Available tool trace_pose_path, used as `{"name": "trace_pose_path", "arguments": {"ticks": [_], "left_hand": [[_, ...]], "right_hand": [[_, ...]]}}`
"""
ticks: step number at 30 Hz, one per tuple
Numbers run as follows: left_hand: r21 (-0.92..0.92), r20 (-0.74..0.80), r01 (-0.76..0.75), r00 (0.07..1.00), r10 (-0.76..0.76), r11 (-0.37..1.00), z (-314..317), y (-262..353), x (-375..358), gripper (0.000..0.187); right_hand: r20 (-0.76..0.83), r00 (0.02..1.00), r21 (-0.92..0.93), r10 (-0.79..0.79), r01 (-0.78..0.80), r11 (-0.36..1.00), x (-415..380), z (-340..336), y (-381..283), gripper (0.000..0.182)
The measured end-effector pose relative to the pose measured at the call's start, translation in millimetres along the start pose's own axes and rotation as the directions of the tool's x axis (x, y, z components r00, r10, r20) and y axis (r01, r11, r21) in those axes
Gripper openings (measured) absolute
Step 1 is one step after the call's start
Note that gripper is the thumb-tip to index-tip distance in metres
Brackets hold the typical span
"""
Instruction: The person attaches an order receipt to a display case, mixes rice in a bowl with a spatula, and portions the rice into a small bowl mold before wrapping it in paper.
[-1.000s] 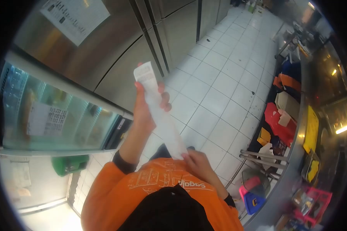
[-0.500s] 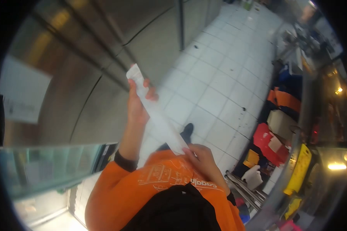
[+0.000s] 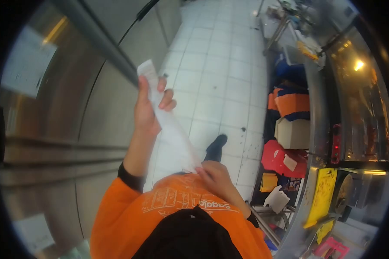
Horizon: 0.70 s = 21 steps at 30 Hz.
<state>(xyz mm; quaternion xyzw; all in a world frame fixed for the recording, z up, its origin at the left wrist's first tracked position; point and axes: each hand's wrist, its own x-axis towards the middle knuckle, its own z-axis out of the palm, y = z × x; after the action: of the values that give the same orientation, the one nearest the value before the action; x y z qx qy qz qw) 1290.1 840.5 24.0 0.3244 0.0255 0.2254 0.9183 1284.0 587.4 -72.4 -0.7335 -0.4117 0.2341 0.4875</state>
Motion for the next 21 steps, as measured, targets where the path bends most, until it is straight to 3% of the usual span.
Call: {"name": "trace_pose_path", "arguments": {"ticks": [2,4,6,8,9,11,13,15,17,21], "left_hand": [[0.177,0.051,-0.021,0.999,0.012,0.984,3.3,-33.1,41.4,0.036],[0.449,0.049,0.162,0.977,-0.205,0.879,10.1,-79.4,80.8,0.041],[0.556,0.054,0.252,0.94,-0.337,0.792,44.2,-114.7,117.3,0.041],[0.554,0.068,0.352,0.884,-0.462,0.755,43.1,-141.7,149.2,0.035],[0.603,0.081,0.317,0.889,-0.451,0.732,44.8,-160.3,168.3,0.035],[0.683,0.087,0.258,0.9,-0.428,0.683,28.3,-195.7,201.7,0.034],[0.705,0.031,0.319,0.879,-0.477,0.633,0.3,-223.1,226.7,0.034],[0.663,-0.032,0.457,0.809,-0.588,0.593,-16.4,-218.5,251.0,0.034],[0.552,-0.1,0.672,0.641,-0.761,0.493,-29.9,-223.1,281.8,0.035],[0.563,-0.075,0.652,0.652,-0.754,0.508,-72.5,-244.0,371.9,0.034]], "right_hand": [[-0.059,0.997,-0.086,-0.047,0.042,0.995,31.1,-30.0,33.3,0.013],[-0.216,0.976,0.018,-0.014,0.018,1.0,68.7,-64.6,50.0,0.02],[-0.301,0.954,0.114,0.009,0.027,0.993,105.9,-112.3,55.7,0.034],[-0.281,0.947,0.174,0.157,-0.111,0.978,142.5,-146.6,67.5,0.032],[-0.249,0.94,0.219,0.235,-0.182,0.959,156.3,-165.7,75.7,0.031],[-0.354,0.923,0.236,0.15,-0.067,0.969,190.2,-184.9,116.6,0.027],[-0.435,0.896,0.21,0.094,-0.001,0.978,227.0,-213.7,140.7,0.025],[-0.456,0.864,0.301,0.213,-0.075,0.951,269.0,-236.7,148.3,0.024],[-0.508,0.809,0.43,0.296,-0.06,0.901,303.8,-263.7,178.6,0.024],[-0.474,0.822,0.425,0.315,-0.099,0.9,376.3,-315.3,238.5,0.023]]}}
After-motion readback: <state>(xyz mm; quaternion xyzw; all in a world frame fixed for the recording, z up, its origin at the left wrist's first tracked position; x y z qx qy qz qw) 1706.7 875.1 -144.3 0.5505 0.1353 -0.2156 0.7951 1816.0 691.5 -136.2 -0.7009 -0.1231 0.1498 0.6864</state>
